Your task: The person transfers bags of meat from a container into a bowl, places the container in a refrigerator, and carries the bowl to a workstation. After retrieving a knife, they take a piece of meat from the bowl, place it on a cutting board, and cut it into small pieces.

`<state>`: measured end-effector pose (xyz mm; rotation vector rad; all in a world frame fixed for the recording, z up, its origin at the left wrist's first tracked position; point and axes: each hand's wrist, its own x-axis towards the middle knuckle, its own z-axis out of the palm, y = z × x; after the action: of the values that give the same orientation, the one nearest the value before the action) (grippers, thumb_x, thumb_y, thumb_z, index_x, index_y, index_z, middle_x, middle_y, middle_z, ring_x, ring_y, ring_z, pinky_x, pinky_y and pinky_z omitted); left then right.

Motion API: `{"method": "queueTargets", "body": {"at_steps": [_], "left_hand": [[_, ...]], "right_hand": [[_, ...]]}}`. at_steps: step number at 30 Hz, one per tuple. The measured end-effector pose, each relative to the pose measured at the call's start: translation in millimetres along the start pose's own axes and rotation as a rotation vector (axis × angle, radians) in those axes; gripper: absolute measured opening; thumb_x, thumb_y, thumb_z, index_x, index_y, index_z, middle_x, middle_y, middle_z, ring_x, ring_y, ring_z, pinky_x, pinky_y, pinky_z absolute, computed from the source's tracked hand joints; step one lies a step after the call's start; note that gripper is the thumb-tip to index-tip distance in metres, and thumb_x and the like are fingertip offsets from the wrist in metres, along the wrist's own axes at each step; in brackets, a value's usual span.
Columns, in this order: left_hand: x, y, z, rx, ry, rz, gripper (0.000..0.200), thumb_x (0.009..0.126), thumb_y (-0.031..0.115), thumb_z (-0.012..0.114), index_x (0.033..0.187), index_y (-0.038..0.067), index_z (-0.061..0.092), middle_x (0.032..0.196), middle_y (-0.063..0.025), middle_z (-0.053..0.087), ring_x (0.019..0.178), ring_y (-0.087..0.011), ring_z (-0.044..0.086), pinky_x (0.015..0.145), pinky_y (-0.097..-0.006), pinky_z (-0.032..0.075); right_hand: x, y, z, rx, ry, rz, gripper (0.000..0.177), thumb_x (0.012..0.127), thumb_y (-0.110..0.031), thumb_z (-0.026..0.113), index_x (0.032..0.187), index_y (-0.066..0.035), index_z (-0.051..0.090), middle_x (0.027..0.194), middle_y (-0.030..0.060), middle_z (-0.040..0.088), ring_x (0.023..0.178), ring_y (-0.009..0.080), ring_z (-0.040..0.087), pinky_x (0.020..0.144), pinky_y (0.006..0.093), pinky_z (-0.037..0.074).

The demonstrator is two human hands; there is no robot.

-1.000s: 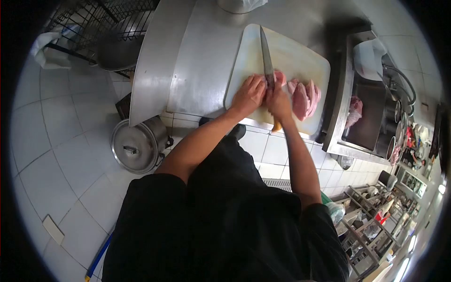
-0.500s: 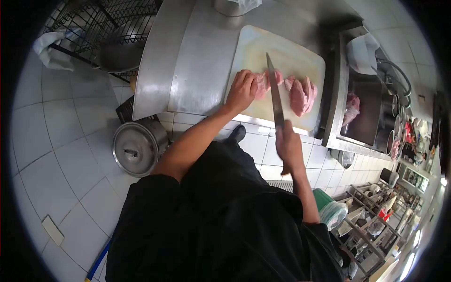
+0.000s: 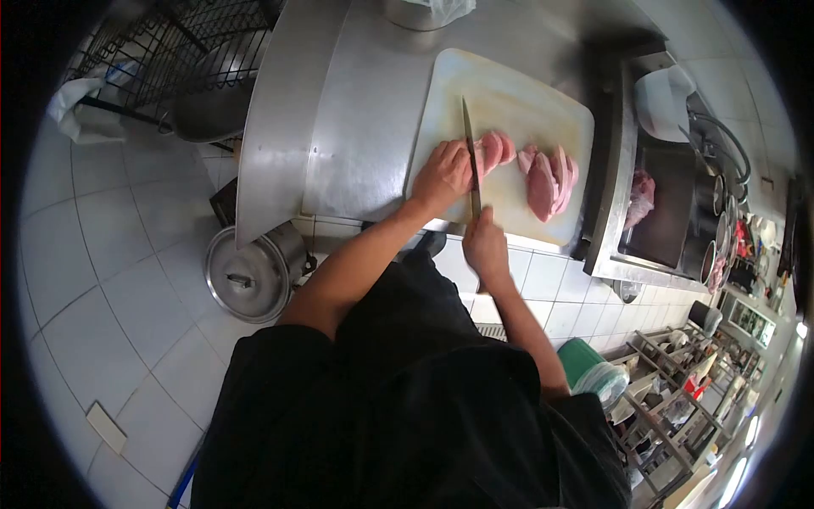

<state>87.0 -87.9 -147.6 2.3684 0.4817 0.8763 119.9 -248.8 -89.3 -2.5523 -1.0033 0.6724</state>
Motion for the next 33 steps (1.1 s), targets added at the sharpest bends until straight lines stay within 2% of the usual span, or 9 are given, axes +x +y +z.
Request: {"method": "queueTargets", "body": {"at_steps": [1,5,7,12,15,18,21,29,33], "left_hand": [[0.3,-1.7,0.2,0.001,0.008,-0.003,0.033,0.082,0.012,0.063,0.112,-0.002,0.057,0.11,-0.0151,0.058,0.104,-0.0324,0.056,0.091,-0.0404,0.048],[1.7,-5.7,-1.6,-0.062,0.021,-0.042,0.032,0.081,0.011,0.062,0.109,-0.003,0.056,0.11,-0.0174,0.057,0.102,-0.0338,0.056,0.09,-0.0405,0.049],[-3.3,-3.4,-5.8,-0.076,-0.008,-0.006,0.031,0.081,0.01,0.061,0.108,-0.004,0.056,0.108,-0.0174,0.057,0.102,-0.0344,0.056,0.09,-0.0407,0.049],[0.4,-6.3,-4.4,-0.238,0.129,-0.104,0.012,0.084,0.002,0.062,0.096,-0.002,0.06,0.098,-0.0155,0.059,0.089,-0.0368,0.06,0.08,-0.0423,0.051],[-6.2,-0.1,-22.4,-0.306,0.116,-0.242,0.01,0.086,0.003,0.063,0.095,-0.001,0.061,0.097,-0.0142,0.061,0.084,-0.0342,0.063,0.074,-0.04,0.053],[-12.7,1.6,-28.7,-0.3,0.129,-0.292,0.009,0.086,0.002,0.064,0.094,-0.001,0.062,0.095,-0.0129,0.063,0.08,-0.0268,0.066,0.067,-0.0347,0.055],[-19.0,1.9,-32.0,-0.364,0.024,-0.314,0.008,0.084,0.0,0.065,0.092,-0.002,0.062,0.095,-0.0128,0.063,0.079,-0.0259,0.066,0.068,-0.0341,0.056],[-15.9,0.2,-30.5,-0.314,0.092,-0.29,0.009,0.084,-0.001,0.066,0.092,-0.002,0.061,0.095,-0.013,0.063,0.081,-0.0275,0.066,0.072,-0.0348,0.055],[-6.2,7.1,-25.9,-0.331,0.117,-0.198,0.011,0.084,-0.001,0.065,0.093,-0.001,0.06,0.096,-0.0141,0.063,0.088,-0.0315,0.065,0.078,-0.0376,0.053]], "right_hand": [[24.6,3.9,7.1,0.017,0.041,-0.056,0.028,0.097,-0.017,0.045,0.116,0.002,0.041,0.077,0.0355,0.062,0.072,0.0547,0.061,0.064,0.0628,0.047],[126.1,-3.2,0.0,0.259,0.22,-0.226,0.038,0.094,-0.022,0.05,0.117,0.008,0.046,0.075,0.0314,0.064,0.071,0.0521,0.063,0.067,0.0589,0.052],[143.0,-0.3,-11.6,0.258,0.227,-0.265,0.037,0.095,-0.022,0.049,0.116,0.008,0.05,0.076,0.0307,0.064,0.065,0.0478,0.064,0.061,0.0544,0.053],[96.3,-30.6,-84.8,0.346,-0.14,0.1,0.038,0.095,-0.021,0.046,0.123,0.003,0.051,0.082,0.0236,0.067,0.051,0.0321,0.064,0.045,0.0412,0.052],[56.0,-35.3,-91.3,0.348,-0.105,0.148,0.033,0.095,-0.021,0.047,0.12,0.001,0.052,0.078,0.0213,0.068,0.056,0.0364,0.066,0.052,0.0451,0.053],[49.1,-4.7,-58.5,0.279,0.16,-0.061,0.024,0.096,-0.019,0.048,0.111,0.0,0.052,0.075,0.025,0.066,0.066,0.0449,0.065,0.06,0.0516,0.051],[21.7,-17.1,-65.1,0.194,0.212,-0.137,0.019,0.096,-0.018,0.05,0.104,0.0,0.051,0.078,0.0295,0.064,0.074,0.0515,0.061,0.067,0.0564,0.048],[-81.4,-22.8,-59.6,0.073,-0.053,0.069,0.016,0.097,-0.014,0.051,0.103,0.0,0.047,0.068,0.0321,0.061,0.067,0.0532,0.061,0.06,0.0598,0.048],[-101.2,-22.7,-49.2,0.123,-0.112,0.188,0.017,0.097,-0.015,0.05,0.107,-0.002,0.047,0.073,0.0338,0.061,0.074,0.0548,0.059,0.065,0.0605,0.046]]}}
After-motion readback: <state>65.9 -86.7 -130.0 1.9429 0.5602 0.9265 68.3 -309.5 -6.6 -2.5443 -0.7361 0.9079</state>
